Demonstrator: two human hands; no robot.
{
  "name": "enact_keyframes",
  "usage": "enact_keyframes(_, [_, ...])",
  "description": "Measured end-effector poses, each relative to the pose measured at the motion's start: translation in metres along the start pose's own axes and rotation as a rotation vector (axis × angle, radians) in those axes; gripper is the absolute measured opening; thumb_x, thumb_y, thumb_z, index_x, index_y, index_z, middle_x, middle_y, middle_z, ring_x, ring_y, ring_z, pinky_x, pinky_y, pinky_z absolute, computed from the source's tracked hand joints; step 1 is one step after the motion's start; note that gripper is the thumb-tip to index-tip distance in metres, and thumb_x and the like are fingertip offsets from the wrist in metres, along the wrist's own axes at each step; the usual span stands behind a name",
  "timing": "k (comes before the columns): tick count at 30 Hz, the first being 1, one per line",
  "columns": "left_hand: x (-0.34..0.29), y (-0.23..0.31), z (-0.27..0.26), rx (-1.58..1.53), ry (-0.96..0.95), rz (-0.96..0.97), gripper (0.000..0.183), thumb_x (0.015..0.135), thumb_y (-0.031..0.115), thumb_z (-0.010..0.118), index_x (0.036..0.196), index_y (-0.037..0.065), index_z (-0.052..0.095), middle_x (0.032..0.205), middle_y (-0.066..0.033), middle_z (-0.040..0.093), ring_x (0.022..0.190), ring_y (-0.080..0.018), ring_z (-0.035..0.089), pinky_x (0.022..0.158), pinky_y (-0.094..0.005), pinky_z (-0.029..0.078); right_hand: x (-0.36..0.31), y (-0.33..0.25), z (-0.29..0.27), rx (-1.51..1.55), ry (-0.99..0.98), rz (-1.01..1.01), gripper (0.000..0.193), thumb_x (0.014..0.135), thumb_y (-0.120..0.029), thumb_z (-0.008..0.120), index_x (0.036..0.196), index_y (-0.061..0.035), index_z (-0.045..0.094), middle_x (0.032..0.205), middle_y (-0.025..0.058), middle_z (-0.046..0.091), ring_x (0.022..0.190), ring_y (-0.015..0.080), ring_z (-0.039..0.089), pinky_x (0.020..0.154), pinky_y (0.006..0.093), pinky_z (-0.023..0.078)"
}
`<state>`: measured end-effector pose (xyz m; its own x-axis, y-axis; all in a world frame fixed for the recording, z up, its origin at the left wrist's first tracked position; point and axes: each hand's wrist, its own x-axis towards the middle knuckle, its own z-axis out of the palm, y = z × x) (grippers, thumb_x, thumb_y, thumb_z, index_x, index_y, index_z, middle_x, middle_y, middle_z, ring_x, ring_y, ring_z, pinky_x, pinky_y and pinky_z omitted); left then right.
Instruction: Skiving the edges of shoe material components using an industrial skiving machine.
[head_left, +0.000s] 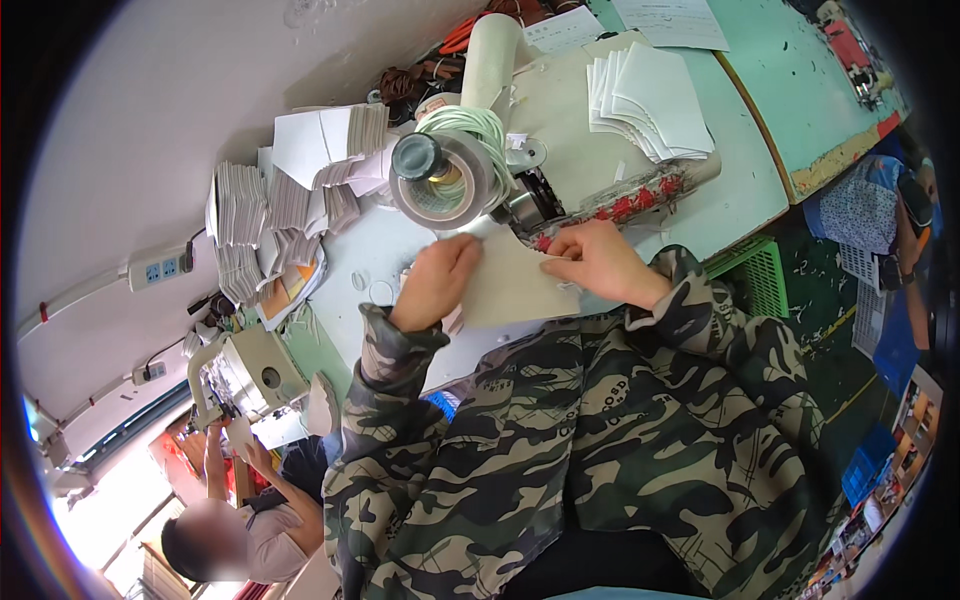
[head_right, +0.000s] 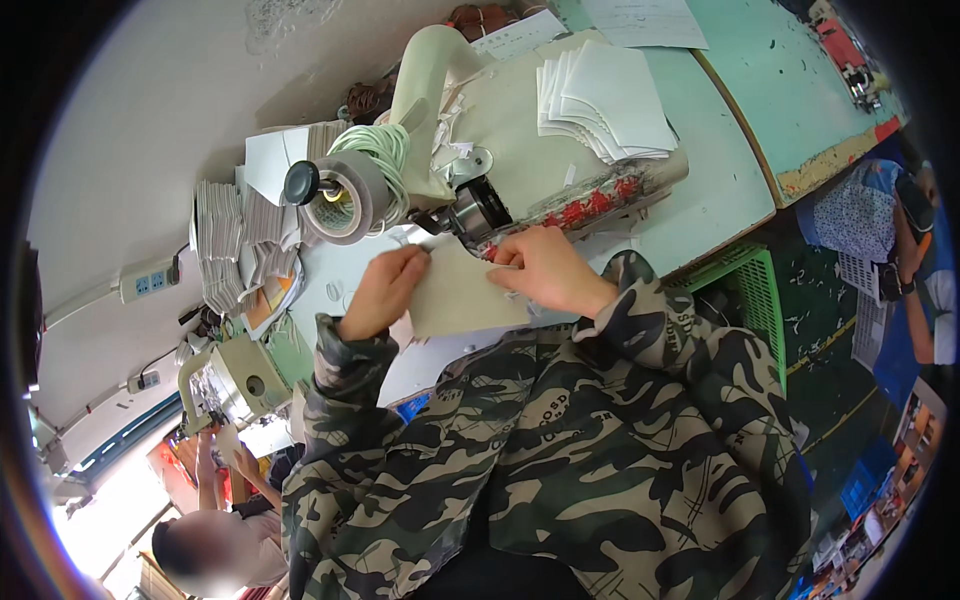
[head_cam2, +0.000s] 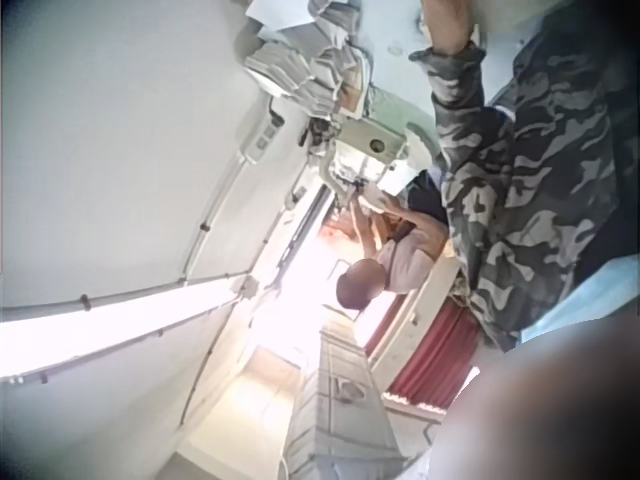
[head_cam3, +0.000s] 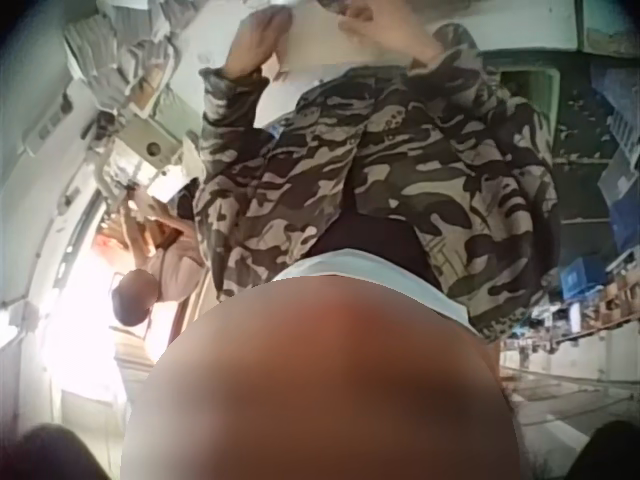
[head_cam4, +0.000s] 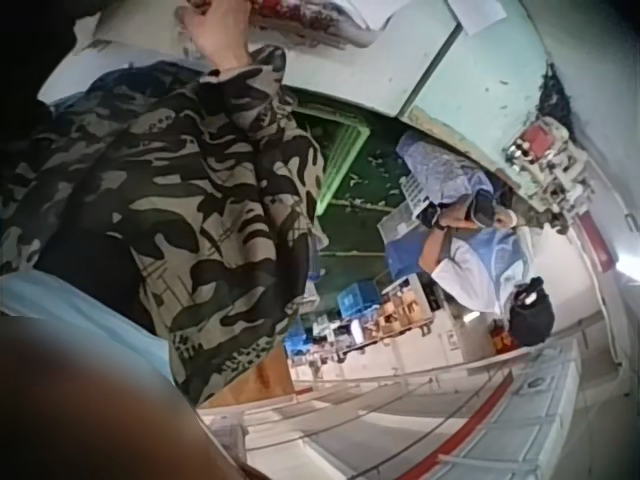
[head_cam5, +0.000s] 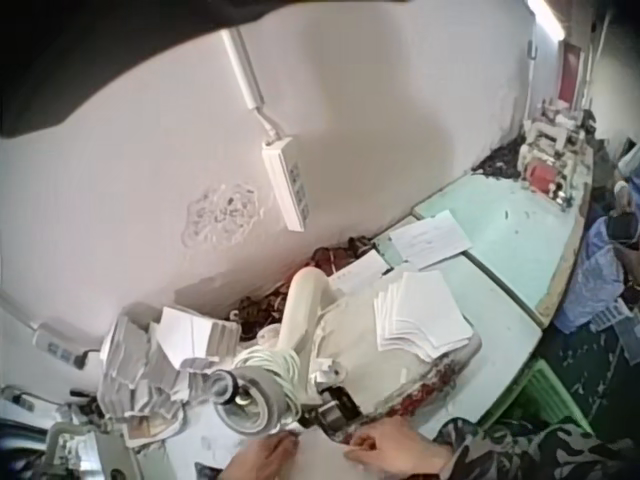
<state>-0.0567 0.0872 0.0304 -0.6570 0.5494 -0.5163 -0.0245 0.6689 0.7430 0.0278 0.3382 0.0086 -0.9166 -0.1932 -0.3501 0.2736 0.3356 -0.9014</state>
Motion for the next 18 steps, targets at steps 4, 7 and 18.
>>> enact_keyframes(4, [0.018,0.009,-0.011,0.21,0.074,0.117,0.027,0.096,0.022,0.051,0.101,-0.003,0.061,0.082,-0.0219,0.063,0.075,-0.0407,0.06,0.071,-0.0448,0.047,0.0,0.004,0.006,0.252,-0.034,0.095,0.019,0.087,-0.011,0.073,0.095,0.0055,0.07,0.08,0.0059,0.071,0.07,0.0079,0.063,0.063,0.0235,0.051])
enact_keyframes(7, [0.025,0.021,-0.004,0.371,0.167,0.261,0.03,0.098,0.023,0.05,0.098,-0.003,0.064,0.076,-0.0192,0.062,0.07,-0.0325,0.062,0.067,-0.0396,0.048,-0.017,0.006,-0.011,0.451,-0.02,0.15,0.022,0.085,-0.009,0.073,0.101,0.0059,0.069,0.086,0.0067,0.072,0.075,0.0078,0.064,0.065,0.0241,0.051])
enact_keyframes(18, [-0.035,-0.097,-0.016,0.917,0.12,0.019,0.044,0.079,0.032,0.076,0.117,0.015,0.06,0.104,-0.0144,0.066,0.075,-0.036,0.068,0.065,-0.0467,0.054,-0.014,0.001,-0.128,-0.905,0.712,-0.285,0.048,0.077,-0.021,0.079,0.12,-0.0065,0.064,0.122,0.0137,0.061,0.113,0.0325,0.056,0.094,0.0436,0.045])
